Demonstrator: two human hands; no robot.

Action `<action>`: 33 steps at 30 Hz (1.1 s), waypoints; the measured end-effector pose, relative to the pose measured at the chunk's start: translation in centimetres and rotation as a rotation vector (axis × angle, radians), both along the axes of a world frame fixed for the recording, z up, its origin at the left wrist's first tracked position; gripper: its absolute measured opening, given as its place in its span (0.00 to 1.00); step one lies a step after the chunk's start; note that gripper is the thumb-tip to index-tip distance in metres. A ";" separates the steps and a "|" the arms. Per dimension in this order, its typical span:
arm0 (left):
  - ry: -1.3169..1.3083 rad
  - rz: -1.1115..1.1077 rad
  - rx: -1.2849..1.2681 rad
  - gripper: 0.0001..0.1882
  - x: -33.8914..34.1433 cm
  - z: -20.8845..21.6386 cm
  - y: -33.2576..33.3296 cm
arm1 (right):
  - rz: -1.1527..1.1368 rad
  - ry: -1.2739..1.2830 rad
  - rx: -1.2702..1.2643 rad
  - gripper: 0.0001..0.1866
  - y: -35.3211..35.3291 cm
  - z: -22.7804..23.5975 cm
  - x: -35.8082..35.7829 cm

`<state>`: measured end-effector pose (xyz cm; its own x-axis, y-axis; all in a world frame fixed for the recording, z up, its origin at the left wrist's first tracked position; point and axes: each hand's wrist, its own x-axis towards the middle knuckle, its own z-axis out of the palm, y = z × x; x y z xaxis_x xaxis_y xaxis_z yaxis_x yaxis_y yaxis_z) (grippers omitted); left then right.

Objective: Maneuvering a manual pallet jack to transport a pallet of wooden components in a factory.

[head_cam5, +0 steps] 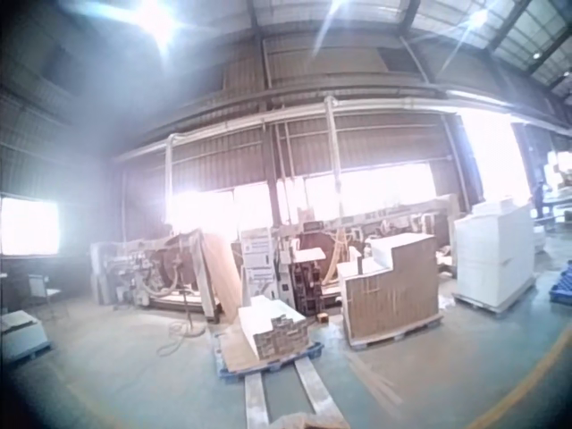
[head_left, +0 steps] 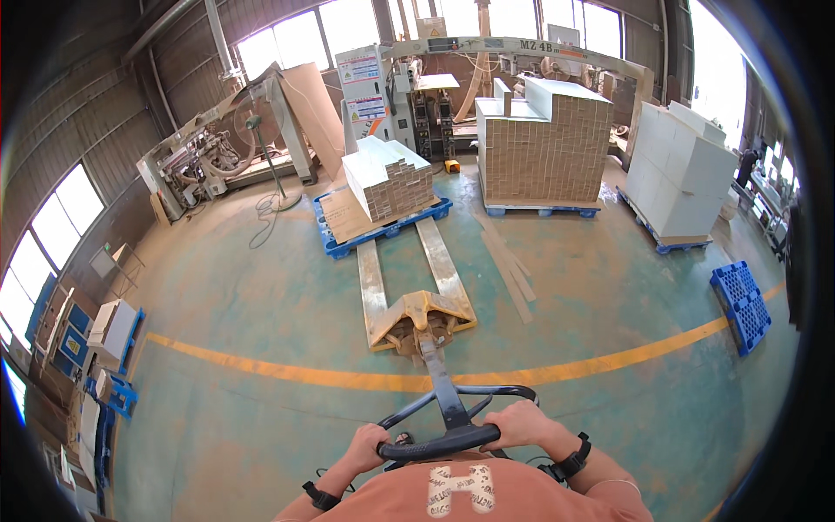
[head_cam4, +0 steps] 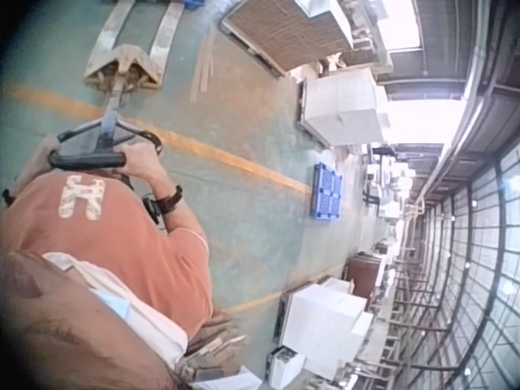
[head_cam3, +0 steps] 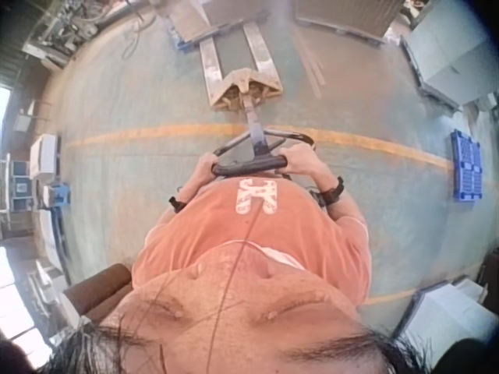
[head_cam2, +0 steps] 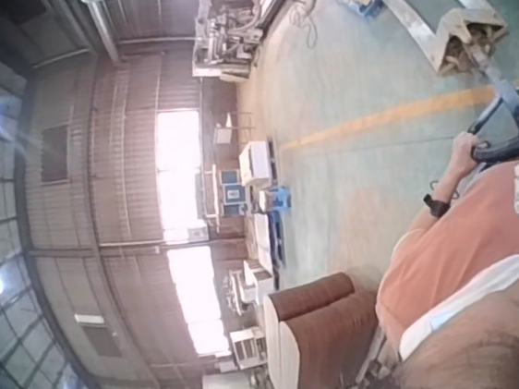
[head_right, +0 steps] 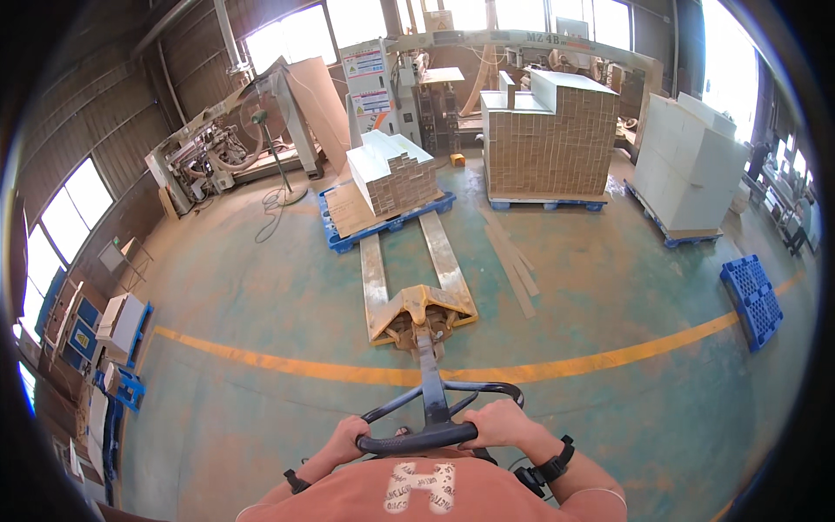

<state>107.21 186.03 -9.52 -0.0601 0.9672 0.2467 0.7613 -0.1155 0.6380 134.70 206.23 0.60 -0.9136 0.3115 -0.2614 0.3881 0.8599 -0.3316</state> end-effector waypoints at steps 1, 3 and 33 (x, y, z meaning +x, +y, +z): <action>0.001 0.001 -0.010 0.09 0.0 0.0 -0.1 | 0.002 0.002 -0.003 0.29 0.1 -0.2 0.0; 0.002 0.008 -0.023 0.09 0.2 0.2 -0.2 | 0.015 -0.004 0.005 0.30 0.2 -0.4 0.1; -0.895 0.678 0.841 0.10 -30.3 6.6 20.5 | 0.150 0.455 -0.002 0.41 6.0 9.2 -25.6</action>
